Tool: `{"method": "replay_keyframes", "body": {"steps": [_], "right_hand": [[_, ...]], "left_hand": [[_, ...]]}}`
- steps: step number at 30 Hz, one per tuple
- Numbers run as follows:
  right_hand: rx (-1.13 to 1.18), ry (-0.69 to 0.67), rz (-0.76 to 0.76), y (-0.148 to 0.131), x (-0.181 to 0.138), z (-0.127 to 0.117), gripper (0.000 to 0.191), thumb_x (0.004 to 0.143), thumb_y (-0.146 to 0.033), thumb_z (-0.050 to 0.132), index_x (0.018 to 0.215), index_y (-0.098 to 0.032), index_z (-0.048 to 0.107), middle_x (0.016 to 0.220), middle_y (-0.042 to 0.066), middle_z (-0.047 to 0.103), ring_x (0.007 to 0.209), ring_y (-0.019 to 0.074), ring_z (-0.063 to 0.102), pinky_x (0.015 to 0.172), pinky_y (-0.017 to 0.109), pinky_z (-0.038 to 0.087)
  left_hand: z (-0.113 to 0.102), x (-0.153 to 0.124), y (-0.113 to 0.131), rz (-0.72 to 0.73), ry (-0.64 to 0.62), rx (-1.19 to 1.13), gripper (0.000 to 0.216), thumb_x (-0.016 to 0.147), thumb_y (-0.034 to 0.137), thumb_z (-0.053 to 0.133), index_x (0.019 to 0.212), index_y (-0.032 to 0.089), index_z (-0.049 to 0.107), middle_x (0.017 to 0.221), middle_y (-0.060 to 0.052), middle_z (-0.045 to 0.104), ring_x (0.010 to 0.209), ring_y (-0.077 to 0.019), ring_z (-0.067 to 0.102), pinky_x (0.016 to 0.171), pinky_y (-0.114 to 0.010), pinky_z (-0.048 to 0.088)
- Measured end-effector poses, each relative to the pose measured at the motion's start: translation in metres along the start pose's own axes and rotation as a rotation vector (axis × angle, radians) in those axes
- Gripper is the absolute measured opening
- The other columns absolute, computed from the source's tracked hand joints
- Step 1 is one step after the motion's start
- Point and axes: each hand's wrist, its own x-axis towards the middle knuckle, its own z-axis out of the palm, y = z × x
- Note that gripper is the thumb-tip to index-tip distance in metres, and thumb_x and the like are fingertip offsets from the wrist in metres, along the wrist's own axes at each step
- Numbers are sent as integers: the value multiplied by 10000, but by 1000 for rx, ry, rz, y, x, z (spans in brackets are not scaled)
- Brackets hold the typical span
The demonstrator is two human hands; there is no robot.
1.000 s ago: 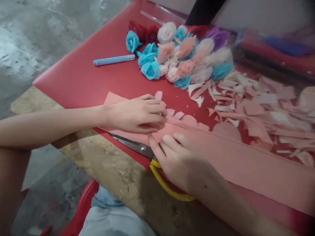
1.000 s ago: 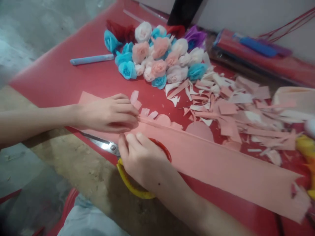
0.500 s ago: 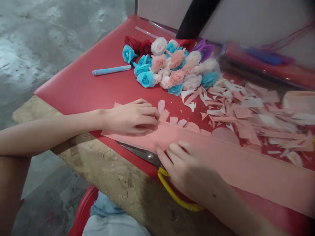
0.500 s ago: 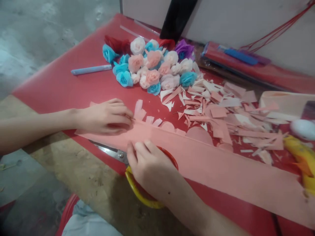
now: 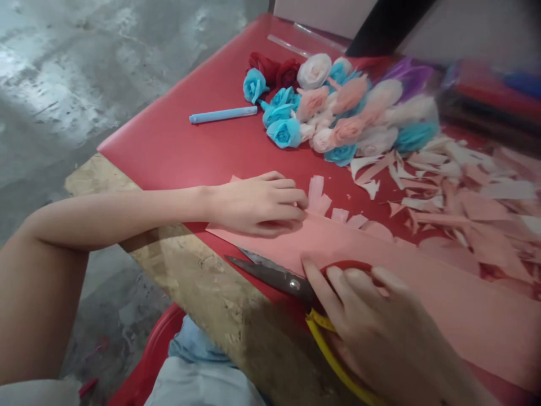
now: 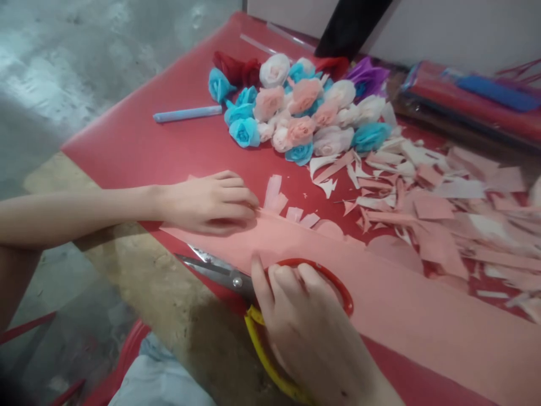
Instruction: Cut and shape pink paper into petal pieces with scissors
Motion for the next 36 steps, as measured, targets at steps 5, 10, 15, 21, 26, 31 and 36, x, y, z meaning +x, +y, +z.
{"method": "replay_keyframes", "body": {"steps": [5,10,15,21,26,31,36], "right_hand": [[17,18,-6,1,9,-5,462,847,-166,269,975,8,676,594,105,542,629,238,383,627,358,276],[-1,23,-44,2,18,-1,471,846,-209,290,1044,10,657,582,97,528,611,239,398,624,350,277],[-57,27,-130,6,20,5,458,799,-227,410,1124,27,609,619,91,526,627,232,424,645,347,302],[-85,54,-151,7,20,8,453,744,-140,396,1102,13,628,614,101,536,616,232,427,640,345,314],[-112,43,-205,9,19,9,465,747,-87,379,1147,13,592,634,98,542,605,226,452,643,338,323],[-154,72,-220,9,18,7,442,780,-36,315,1107,16,609,594,74,497,593,211,440,641,323,327],[-151,104,-220,8,17,3,424,820,-46,300,1060,-3,646,573,65,475,609,208,431,661,324,332]], "left_hand": [[2,-1,0,15,23,1,338,943,290,303,1012,160,607,1108,-111,624,941,-200,534,832,-342,371],[3,-1,-1,2,12,8,338,945,287,299,1019,165,605,1117,-110,618,958,-203,530,833,-341,373],[2,-1,0,-7,7,12,360,949,299,276,1035,167,599,1134,-106,607,979,-209,524,840,-339,369],[1,-1,1,-35,-44,3,337,944,295,296,1054,186,595,1154,-102,596,1020,-212,517,855,-344,355],[1,0,1,-31,-17,-21,313,939,283,329,1045,180,604,1146,-106,608,1012,-205,529,857,-347,355],[0,0,1,-31,-46,-16,321,939,287,325,1071,171,594,1168,-110,595,1036,-211,523,873,-352,355],[-1,1,1,-43,-63,-21,334,942,293,313,1082,174,592,1156,-109,596,1043,-219,521,885,-352,346]]}}
